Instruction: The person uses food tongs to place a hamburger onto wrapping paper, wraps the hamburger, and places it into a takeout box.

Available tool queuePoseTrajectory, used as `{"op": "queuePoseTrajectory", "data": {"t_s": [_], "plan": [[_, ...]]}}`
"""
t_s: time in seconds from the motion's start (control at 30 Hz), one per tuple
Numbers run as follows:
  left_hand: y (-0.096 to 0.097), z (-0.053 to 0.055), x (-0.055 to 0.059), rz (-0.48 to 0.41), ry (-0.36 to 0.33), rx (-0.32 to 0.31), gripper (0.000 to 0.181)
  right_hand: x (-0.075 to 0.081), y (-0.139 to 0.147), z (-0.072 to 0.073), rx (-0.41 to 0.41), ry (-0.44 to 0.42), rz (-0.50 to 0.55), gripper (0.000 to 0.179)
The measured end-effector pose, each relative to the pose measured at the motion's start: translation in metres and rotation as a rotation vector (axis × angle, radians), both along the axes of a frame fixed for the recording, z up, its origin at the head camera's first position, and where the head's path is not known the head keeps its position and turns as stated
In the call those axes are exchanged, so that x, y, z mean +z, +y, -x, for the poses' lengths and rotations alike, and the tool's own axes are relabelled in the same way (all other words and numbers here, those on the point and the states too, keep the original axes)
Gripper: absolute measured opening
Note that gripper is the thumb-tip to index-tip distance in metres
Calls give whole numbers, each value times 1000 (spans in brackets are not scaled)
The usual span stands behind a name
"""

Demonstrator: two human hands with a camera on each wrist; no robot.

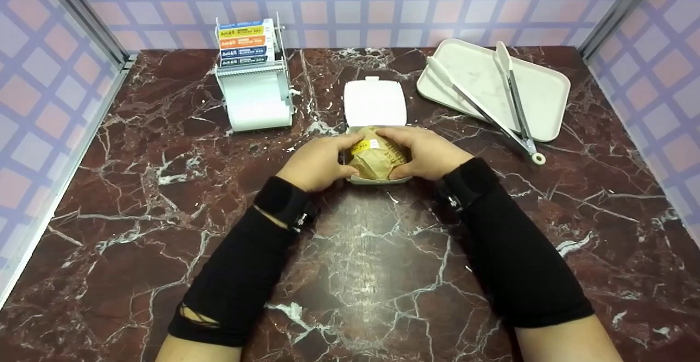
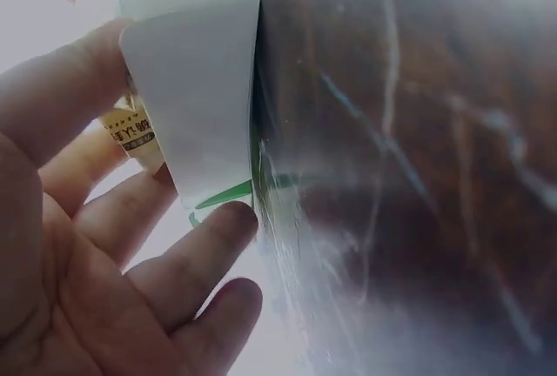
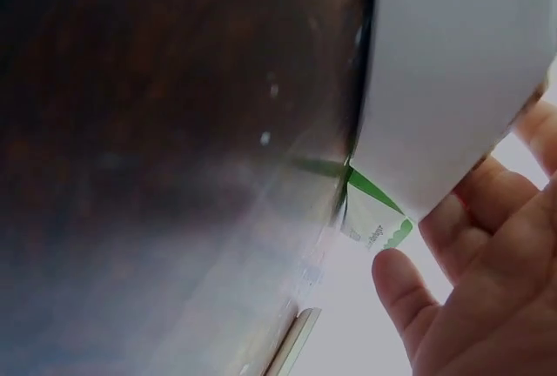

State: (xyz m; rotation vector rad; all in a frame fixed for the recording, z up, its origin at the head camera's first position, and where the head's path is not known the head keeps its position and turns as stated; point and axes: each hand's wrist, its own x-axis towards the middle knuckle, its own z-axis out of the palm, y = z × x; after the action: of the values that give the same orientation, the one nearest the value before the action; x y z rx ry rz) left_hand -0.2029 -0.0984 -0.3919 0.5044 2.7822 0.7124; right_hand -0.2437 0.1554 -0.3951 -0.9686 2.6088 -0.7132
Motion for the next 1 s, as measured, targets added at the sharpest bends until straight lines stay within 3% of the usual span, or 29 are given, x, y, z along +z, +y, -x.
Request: {"op": "queuePoseTrajectory", "data": {"t_s": [0.3,0.4,0.5,0.6,0.7,0.83,0.93,1.0], "plan": [[11,-2,2,129,53,60,84,-1,-2,1,-7,8,-11,95],[13,-3,3,164,61,63,83,0,1,1,-7,-38,34,93],[13,-3,3,184,53,58,83,0,6,3,-85,-86,130,80],[12,-4,3,182,35,51,83,-2,10,6,-213,-79,229,62],[12,-4,3,177,19,47,83,-6,9,10,-301,-61,240,57],[12,-4,2,161,9,39,83,-7,8,14,-334,-136,169,66],[11,-3,3,154,6,14,83,-7,5,15,-354,-254,233,75],[11,-3,3,157,5,-4,83,-7,4,16,-392,-337,339,79]]}}
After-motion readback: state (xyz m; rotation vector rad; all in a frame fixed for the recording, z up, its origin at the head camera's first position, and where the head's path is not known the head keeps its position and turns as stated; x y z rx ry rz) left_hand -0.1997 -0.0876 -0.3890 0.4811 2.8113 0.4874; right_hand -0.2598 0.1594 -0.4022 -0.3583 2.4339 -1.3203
